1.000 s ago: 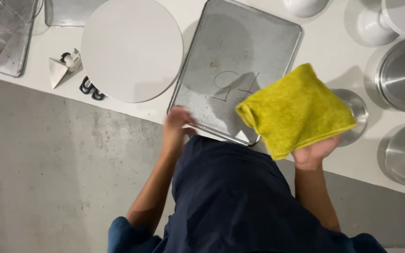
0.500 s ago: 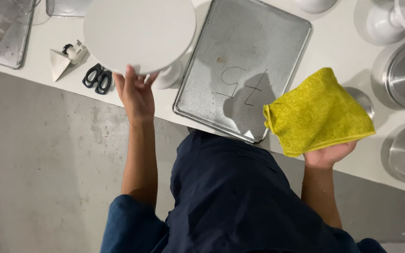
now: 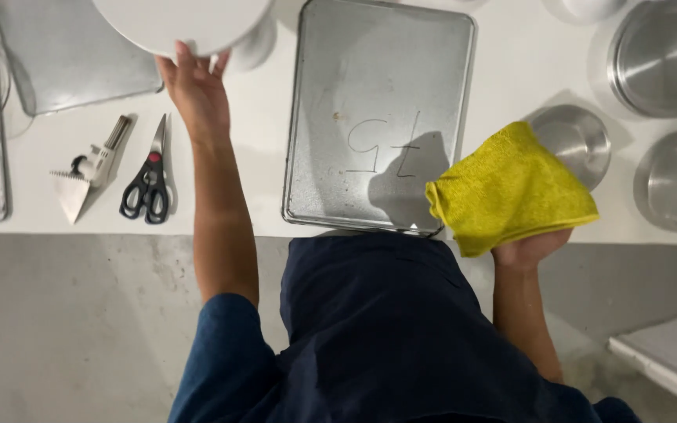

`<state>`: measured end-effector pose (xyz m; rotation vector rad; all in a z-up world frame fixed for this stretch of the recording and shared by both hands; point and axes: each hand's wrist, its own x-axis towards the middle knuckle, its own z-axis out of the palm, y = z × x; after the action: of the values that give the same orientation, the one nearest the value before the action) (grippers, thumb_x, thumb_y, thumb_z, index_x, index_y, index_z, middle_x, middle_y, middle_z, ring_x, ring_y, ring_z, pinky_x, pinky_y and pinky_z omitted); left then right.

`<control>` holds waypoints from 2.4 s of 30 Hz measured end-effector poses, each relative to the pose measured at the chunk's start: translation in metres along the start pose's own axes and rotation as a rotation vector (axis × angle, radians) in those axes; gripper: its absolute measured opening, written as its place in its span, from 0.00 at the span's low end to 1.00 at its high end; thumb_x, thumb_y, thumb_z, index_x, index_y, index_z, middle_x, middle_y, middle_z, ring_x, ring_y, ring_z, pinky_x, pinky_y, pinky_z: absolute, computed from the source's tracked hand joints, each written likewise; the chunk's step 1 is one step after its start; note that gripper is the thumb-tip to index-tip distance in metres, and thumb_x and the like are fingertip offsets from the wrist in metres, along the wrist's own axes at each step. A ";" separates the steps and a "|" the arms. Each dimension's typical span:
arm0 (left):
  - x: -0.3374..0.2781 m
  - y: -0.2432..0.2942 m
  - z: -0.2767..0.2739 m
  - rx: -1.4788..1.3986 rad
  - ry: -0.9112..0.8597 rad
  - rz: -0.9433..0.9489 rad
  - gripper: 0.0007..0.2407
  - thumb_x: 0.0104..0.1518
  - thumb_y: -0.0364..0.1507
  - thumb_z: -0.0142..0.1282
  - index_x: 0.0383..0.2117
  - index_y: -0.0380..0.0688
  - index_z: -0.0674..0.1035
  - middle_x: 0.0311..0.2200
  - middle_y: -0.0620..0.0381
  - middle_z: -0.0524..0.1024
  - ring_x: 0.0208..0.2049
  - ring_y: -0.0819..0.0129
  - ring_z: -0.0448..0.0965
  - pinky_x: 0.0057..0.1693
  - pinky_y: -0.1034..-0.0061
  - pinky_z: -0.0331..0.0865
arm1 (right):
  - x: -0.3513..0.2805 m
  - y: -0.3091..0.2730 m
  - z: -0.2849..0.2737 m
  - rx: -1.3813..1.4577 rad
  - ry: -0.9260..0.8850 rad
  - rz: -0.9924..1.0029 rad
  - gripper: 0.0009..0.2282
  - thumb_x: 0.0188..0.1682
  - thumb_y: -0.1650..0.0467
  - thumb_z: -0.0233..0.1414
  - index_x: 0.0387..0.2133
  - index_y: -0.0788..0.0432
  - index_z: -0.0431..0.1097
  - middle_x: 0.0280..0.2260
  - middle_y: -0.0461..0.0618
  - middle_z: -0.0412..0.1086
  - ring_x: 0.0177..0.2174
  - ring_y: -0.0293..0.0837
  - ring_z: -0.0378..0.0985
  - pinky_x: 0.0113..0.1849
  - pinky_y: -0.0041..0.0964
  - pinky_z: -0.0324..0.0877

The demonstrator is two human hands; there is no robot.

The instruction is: Wiping down baking trays with a yellow cloth and placing them onto a storage shelf.

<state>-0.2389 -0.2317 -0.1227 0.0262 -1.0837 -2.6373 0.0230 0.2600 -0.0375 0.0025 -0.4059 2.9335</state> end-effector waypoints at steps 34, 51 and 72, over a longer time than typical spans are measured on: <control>-0.310 -0.072 0.020 1.689 0.288 -0.154 0.34 0.45 0.28 0.75 0.58 0.33 0.67 0.51 0.38 0.63 0.53 0.42 0.67 0.56 0.57 0.68 | 0.139 -0.029 -0.077 -0.664 -0.292 0.134 0.32 0.58 0.48 0.45 0.68 0.54 0.57 0.64 0.49 0.62 0.63 0.45 0.66 0.64 0.44 0.63; -0.293 -0.046 -0.010 1.022 0.342 -0.665 0.15 0.65 0.37 0.53 0.40 0.31 0.74 0.23 0.52 0.73 0.22 0.65 0.78 0.29 0.69 0.77 | 0.099 0.143 -0.119 -2.339 -1.213 0.125 0.34 0.55 0.48 0.45 0.71 0.53 0.56 0.73 0.60 0.41 0.70 0.66 0.37 0.63 0.76 0.31; -0.285 -0.054 -0.048 0.796 0.213 -0.669 0.17 0.64 0.32 0.55 0.53 0.29 0.73 0.27 0.55 0.76 0.26 0.71 0.81 0.33 0.75 0.81 | 0.231 0.260 -0.128 -2.477 -0.907 -0.061 0.23 0.67 0.66 0.41 0.72 0.62 0.50 0.72 0.59 0.46 0.70 0.60 0.42 0.67 0.60 0.36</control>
<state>0.0263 -0.1508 -0.2207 0.9471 -2.2494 -2.3782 -0.2472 0.0898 -0.2247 0.7852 -3.0192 0.3744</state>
